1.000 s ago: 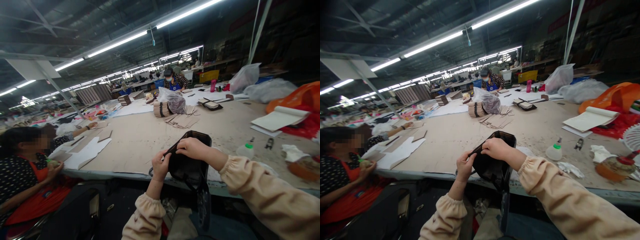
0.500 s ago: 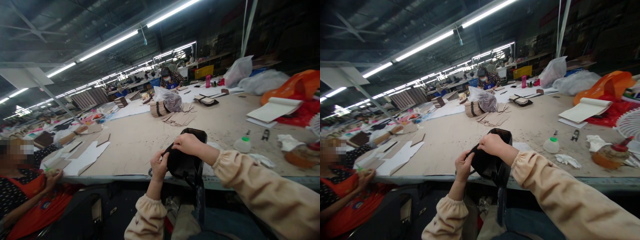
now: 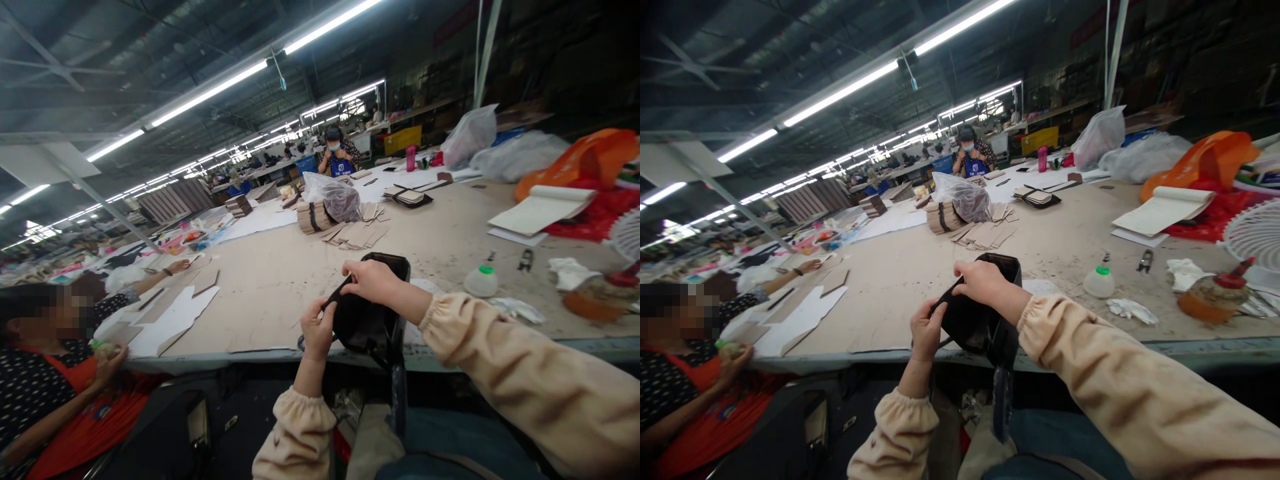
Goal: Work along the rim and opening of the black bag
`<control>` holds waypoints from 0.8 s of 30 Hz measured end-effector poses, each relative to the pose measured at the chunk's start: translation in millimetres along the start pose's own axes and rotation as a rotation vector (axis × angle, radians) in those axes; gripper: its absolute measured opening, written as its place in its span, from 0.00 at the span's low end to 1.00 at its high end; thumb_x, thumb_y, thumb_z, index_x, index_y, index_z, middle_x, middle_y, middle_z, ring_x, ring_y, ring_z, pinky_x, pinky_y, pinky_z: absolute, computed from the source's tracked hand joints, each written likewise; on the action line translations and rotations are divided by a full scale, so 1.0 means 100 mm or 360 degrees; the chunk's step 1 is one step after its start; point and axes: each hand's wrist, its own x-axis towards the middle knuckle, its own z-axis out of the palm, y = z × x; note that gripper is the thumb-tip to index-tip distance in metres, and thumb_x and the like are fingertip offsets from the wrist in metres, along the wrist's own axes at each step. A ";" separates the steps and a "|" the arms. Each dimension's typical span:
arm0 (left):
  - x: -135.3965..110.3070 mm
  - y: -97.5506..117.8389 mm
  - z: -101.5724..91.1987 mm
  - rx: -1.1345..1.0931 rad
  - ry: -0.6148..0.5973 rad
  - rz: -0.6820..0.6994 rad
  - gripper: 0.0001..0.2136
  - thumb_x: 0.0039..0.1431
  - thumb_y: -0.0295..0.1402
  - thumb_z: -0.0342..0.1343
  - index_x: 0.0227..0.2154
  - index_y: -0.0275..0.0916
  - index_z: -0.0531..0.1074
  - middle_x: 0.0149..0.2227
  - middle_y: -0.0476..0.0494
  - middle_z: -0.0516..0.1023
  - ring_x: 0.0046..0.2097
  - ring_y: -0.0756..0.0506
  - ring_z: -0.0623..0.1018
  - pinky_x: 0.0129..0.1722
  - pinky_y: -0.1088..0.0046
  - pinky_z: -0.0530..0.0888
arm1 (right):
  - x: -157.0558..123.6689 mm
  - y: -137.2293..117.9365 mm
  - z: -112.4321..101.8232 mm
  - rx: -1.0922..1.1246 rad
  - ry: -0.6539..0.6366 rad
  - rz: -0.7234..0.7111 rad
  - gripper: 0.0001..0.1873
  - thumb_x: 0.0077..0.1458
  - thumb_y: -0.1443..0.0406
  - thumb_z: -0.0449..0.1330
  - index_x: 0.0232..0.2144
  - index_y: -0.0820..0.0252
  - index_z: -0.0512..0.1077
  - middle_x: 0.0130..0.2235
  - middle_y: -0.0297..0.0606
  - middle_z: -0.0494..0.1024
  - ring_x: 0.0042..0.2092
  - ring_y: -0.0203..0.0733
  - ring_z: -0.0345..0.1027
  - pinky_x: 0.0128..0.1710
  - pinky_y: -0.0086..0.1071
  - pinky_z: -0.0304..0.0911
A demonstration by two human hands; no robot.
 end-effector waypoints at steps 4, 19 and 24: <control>0.01 0.02 -0.01 0.0115 -0.0025 0.0034 0.10 0.56 0.37 0.54 0.34 0.36 0.74 0.31 0.46 0.76 0.34 0.48 0.74 0.39 0.74 0.72 | 0.03 0.02 0.02 0.0062 -0.0034 -0.0044 0.14 0.50 0.54 0.63 0.40 0.48 0.73 0.32 0.30 0.75 0.35 0.38 0.67 0.29 0.26 0.53; 0.16 0.18 0.06 0.0354 0.0029 0.0175 0.07 0.56 0.33 0.53 0.27 0.38 0.74 0.28 0.48 0.75 0.32 0.49 0.72 0.34 0.76 0.68 | 0.02 0.01 0.00 0.0150 -0.0039 -0.0040 0.09 0.50 0.56 0.63 0.34 0.52 0.75 0.31 0.32 0.75 0.34 0.40 0.67 0.28 0.27 0.54; 0.16 0.16 0.07 0.0375 0.0062 0.0168 0.07 0.55 0.33 0.54 0.26 0.37 0.73 0.26 0.48 0.74 0.31 0.49 0.72 0.33 0.76 0.67 | 0.00 0.14 -0.01 0.0268 -0.0050 -0.0146 0.22 0.46 0.59 0.66 0.46 0.50 0.71 0.30 0.28 0.74 0.33 0.36 0.67 0.28 0.25 0.55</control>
